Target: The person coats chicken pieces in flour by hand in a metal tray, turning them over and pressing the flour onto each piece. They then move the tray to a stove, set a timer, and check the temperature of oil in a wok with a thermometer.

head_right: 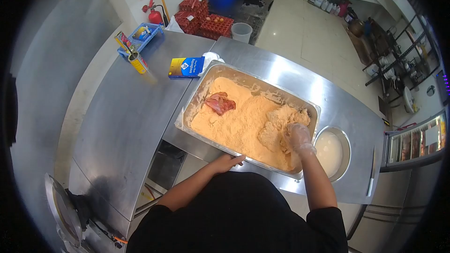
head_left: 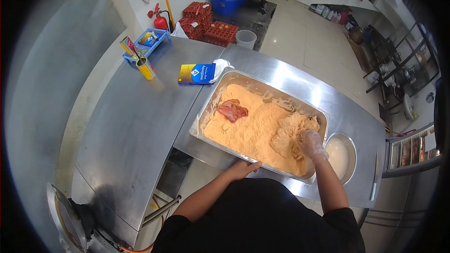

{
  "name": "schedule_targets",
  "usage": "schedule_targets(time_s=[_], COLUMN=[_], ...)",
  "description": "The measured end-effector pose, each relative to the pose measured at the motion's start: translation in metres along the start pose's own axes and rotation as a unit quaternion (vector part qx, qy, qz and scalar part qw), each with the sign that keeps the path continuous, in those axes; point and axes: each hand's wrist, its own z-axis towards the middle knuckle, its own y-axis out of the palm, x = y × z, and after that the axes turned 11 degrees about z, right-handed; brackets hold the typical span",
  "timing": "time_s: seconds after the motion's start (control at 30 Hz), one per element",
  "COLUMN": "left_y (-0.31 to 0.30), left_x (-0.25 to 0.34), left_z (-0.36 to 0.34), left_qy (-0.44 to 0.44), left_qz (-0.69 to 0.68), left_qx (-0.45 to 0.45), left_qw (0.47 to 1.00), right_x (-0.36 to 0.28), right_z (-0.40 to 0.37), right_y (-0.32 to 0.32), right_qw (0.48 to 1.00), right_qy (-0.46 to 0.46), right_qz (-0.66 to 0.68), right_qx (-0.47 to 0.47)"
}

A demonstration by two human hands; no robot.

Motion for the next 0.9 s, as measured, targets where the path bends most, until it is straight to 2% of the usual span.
schedule_targets(time_s=[0.03, 0.13, 0.23, 0.33, 0.43, 0.57, 0.67, 0.73, 0.83, 0.9], left_y=[-0.002, 0.004, 0.011, 0.001, -0.01, -0.022, -0.021, -0.021, -0.018, -0.016], left_x=[0.005, -0.009, -0.029, -0.032, -0.049, -0.086, -0.113, -0.132, -0.16, -0.174], left_z=[-0.003, 0.004, 0.012, -0.004, -0.028, -0.074, -0.106, -0.12, -0.131, -0.135], left_qy=[-0.007, 0.012, 0.033, -0.043, 0.058, 0.004, -0.024, -0.057, -0.096, -0.115], left_qz=[0.007, -0.002, -0.025, -0.088, -0.187, -0.244, -0.335, -0.313, -0.304, -0.307], left_qx=[-0.006, 0.006, 0.027, 0.033, 0.082, 0.153, 0.191, 0.215, 0.244, 0.252], left_qw=[1.0, 1.0, 0.999, 0.995, 0.977, 0.958, 0.922, 0.923, 0.916, 0.911], right_x=[-0.001, -0.009, -0.017, -0.028, -0.043, -0.039, -0.031, -0.032, -0.043, -0.043], right_z=[0.007, 0.022, 0.024, 0.018, 0.018, 0.022, 0.025, 0.024, 0.028, 0.027], right_y=[0.006, 0.023, 0.048, 0.05, 0.047, 0.045, 0.038, 0.034, 0.04, 0.049], right_qw=[0.999, 0.993, 0.988, 0.991, 0.985, 0.978, 0.974, 0.97, 0.973, 0.982], right_qy=[0.032, 0.055, 0.104, 0.107, 0.131, 0.121, 0.107, 0.091, 0.124, 0.105], right_qz=[-0.013, -0.033, -0.083, -0.052, 0.082, 0.141, 0.166, 0.192, 0.147, 0.123], right_qx=[-0.003, -0.095, -0.085, -0.055, -0.082, -0.094, -0.111, -0.12, -0.127, -0.099])
